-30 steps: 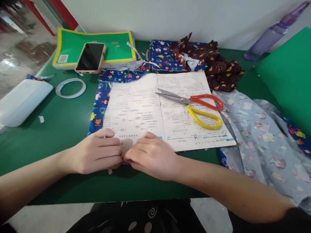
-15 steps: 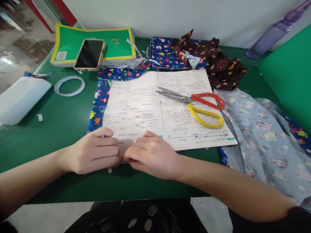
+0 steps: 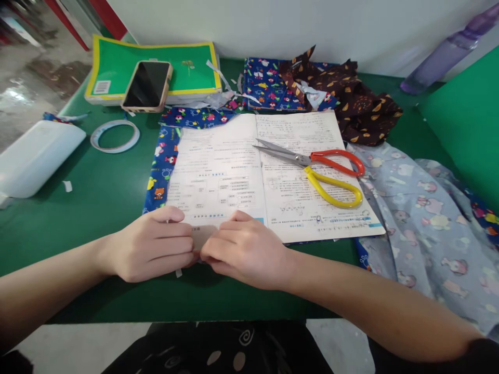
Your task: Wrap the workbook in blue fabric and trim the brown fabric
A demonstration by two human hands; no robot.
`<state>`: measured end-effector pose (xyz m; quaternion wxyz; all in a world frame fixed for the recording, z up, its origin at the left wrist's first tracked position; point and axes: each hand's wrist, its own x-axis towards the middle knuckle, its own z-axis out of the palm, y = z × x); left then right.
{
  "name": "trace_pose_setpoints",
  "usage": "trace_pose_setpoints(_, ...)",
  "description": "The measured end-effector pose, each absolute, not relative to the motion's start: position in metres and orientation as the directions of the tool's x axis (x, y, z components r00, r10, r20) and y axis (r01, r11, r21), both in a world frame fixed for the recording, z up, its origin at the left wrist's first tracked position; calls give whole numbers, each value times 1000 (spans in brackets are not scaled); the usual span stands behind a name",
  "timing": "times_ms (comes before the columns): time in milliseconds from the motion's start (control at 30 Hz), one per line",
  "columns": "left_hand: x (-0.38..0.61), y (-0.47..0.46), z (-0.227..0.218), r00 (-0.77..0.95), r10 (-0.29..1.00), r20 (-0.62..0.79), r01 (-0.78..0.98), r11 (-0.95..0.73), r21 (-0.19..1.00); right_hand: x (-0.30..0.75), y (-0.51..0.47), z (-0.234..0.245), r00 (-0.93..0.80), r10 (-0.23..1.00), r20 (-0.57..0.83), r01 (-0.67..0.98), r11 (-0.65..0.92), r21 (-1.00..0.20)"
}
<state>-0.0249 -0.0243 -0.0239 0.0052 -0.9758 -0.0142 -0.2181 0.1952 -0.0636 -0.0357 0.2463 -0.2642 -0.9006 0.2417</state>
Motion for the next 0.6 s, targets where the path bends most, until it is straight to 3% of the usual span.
trace_pose_setpoints(600, -23, -24, -21, 905, 21, 424, 33, -999, -19, 195, -64, -36, -740, 598, 308, 368, 743, -559)
